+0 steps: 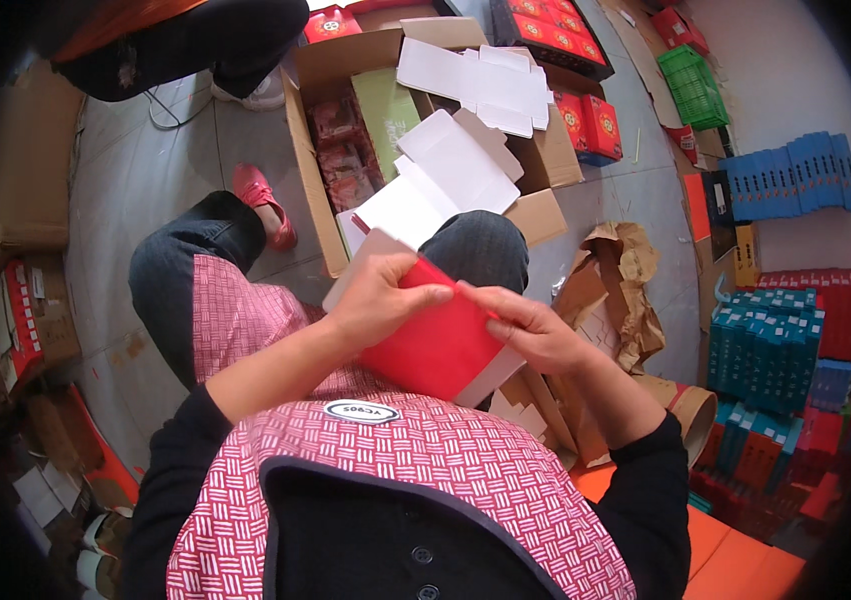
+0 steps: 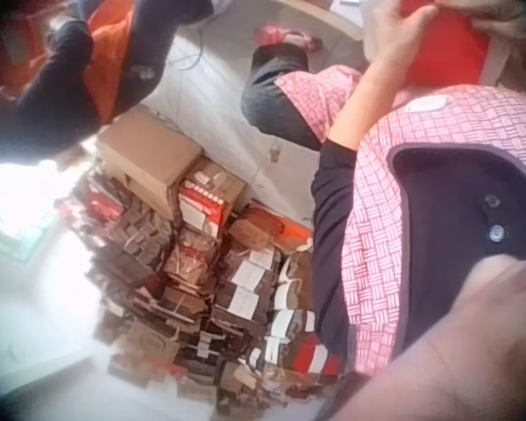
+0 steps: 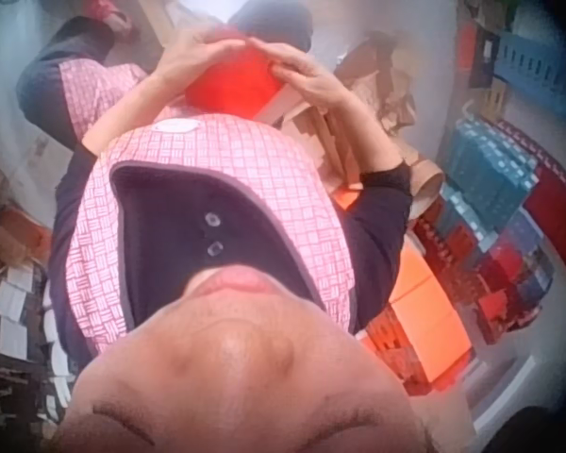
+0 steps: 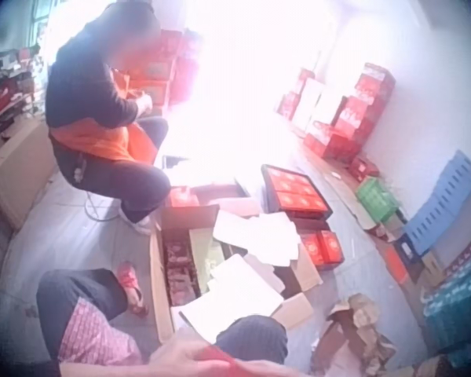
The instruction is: The person sits on the floor and assembles red envelopes by folding white cardboard inserts and inserting them into red paper sleeves. The person repeatedly picks up inserts, folds them, and places them into the red envelopes, then stacks the finished items.
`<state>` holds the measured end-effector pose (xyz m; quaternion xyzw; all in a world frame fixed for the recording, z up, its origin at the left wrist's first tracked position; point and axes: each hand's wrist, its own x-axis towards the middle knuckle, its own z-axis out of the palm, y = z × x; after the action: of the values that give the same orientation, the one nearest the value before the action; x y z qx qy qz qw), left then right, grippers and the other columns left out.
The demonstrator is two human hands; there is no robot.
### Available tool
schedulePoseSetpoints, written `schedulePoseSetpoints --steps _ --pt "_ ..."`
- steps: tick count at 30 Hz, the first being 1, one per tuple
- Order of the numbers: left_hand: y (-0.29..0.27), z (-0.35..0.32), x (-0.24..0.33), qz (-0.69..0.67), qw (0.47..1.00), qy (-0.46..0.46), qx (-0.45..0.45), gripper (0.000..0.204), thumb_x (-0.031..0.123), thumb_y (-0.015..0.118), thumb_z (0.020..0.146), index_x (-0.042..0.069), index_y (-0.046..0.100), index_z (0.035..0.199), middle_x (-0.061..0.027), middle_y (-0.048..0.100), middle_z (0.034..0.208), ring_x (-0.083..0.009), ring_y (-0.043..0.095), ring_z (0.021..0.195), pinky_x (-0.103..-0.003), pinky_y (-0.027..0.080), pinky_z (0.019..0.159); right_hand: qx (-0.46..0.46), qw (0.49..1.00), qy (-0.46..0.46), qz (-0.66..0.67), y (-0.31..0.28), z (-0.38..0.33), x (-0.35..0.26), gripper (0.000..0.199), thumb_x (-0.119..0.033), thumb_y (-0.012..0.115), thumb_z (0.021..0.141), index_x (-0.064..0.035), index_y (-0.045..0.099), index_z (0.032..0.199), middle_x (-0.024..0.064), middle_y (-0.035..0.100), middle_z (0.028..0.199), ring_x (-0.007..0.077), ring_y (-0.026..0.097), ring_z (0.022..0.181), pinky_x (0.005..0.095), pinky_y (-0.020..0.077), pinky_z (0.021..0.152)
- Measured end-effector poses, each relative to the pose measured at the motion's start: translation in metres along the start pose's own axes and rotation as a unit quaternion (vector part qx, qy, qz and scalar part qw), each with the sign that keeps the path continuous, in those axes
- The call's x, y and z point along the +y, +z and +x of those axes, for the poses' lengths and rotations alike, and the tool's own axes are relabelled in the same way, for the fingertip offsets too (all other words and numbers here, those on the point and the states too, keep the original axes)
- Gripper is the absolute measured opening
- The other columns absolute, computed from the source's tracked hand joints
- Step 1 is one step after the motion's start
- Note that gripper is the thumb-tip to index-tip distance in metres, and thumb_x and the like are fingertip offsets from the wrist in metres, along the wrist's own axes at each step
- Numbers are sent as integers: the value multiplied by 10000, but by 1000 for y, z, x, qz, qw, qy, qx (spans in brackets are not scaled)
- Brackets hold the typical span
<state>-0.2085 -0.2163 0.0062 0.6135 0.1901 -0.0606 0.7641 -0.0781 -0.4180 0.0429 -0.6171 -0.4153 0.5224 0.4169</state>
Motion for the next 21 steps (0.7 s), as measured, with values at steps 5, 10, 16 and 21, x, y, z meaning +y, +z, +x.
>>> schedulePoseSetpoints --steps 5,10,16,21 --pt "-22 10 21 242 846 375 291 521 122 716 783 36 453 1224 -172 477 1247 -245 507 1111 -356 444 885 275 929 -30 247 9 -12 2 494 -30 428 952 -86 317 1430 71 482 1327 143 460 1196 273 331 1022" --pt "-1 20 -14 -140 967 196 87 543 94 572 906 70 300 1376 -145 479 1241 -170 536 1055 -275 471 882 381 866 -84 312 54 -6 35 448 -69 452 951 -64 378 1392 88 463 1333 148 496 1163 284 399 969" --pt "-7 38 -11 -127 981 143 -25 476 39 556 900 67 377 1340 -91 535 1140 -135 541 1020 -263 469 864 456 831 -56 313 23 -7 35 408 -227 566 930 -23 512 1278 90 568 1148 130 573 986 261 482 806" --pt "2 48 -26 -154 983 87 -40 352 100 498 946 28 441 1286 -92 553 1198 -151 539 1079 -295 459 909 439 862 -49 249 21 -10 54 325 -225 601 913 -12 617 1157 68 642 1012 91 570 912 234 472 793"
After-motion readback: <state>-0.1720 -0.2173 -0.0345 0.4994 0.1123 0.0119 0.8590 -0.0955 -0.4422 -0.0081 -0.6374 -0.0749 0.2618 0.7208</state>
